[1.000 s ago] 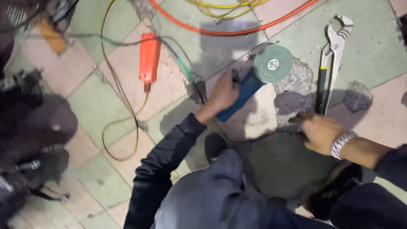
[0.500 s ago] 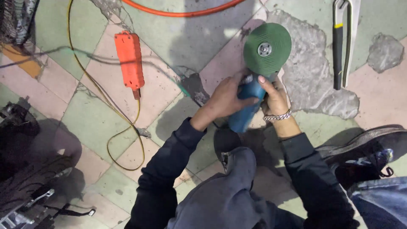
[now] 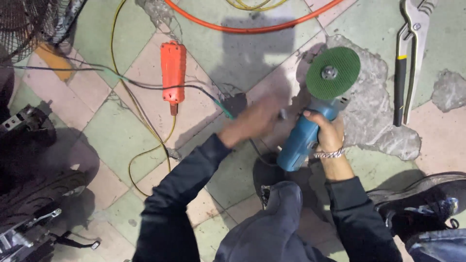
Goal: The person is using an electric angle grinder to smooth or sharpen the edges of a metal wrench.
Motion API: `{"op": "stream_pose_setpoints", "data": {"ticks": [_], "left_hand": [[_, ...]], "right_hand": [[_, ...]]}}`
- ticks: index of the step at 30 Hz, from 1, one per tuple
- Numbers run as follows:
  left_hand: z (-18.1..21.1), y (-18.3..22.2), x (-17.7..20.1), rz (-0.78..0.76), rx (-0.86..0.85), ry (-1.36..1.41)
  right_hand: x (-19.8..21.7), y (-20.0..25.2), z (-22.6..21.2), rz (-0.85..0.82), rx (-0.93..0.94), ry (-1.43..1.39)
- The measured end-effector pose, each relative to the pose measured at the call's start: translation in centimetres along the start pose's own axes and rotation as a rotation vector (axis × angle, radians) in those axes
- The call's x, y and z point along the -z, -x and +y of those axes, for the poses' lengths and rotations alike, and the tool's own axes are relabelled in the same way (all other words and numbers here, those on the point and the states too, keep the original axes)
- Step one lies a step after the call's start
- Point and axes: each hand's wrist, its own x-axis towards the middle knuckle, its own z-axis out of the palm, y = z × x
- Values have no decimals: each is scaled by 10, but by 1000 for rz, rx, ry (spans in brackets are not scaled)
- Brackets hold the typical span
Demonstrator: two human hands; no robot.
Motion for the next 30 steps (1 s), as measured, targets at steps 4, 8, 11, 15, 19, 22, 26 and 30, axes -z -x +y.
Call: {"op": "stream_pose_setpoints", "data": {"ticks": [4, 8, 11, 15, 19, 22, 26, 30], "left_hand": [[75, -12, 31, -227, 6, 371], [94, 15, 1, -129, -179, -92], [93, 14, -6, -89, -162, -105], [101, 26, -33, -173, 11, -75], [81, 2, 5, -257, 288, 318], [2, -12, 9, 211, 680, 1778], [-52, -41, 46, 276, 938, 730], [-72, -32, 33, 451, 1125, 853]], "right_hand": [[-2, 4, -4, 27, 2, 5], [-11, 19, -22, 124, -2, -12], [-7, 15, -23, 167, 13, 8], [9, 3, -15, 135, 7, 168], [22, 11, -18, 170, 123, 113], [43, 4, -15, 26, 181, 313], [46, 9, -23, -181, 354, 679], [37, 12, -25, -257, 509, 932]]}}
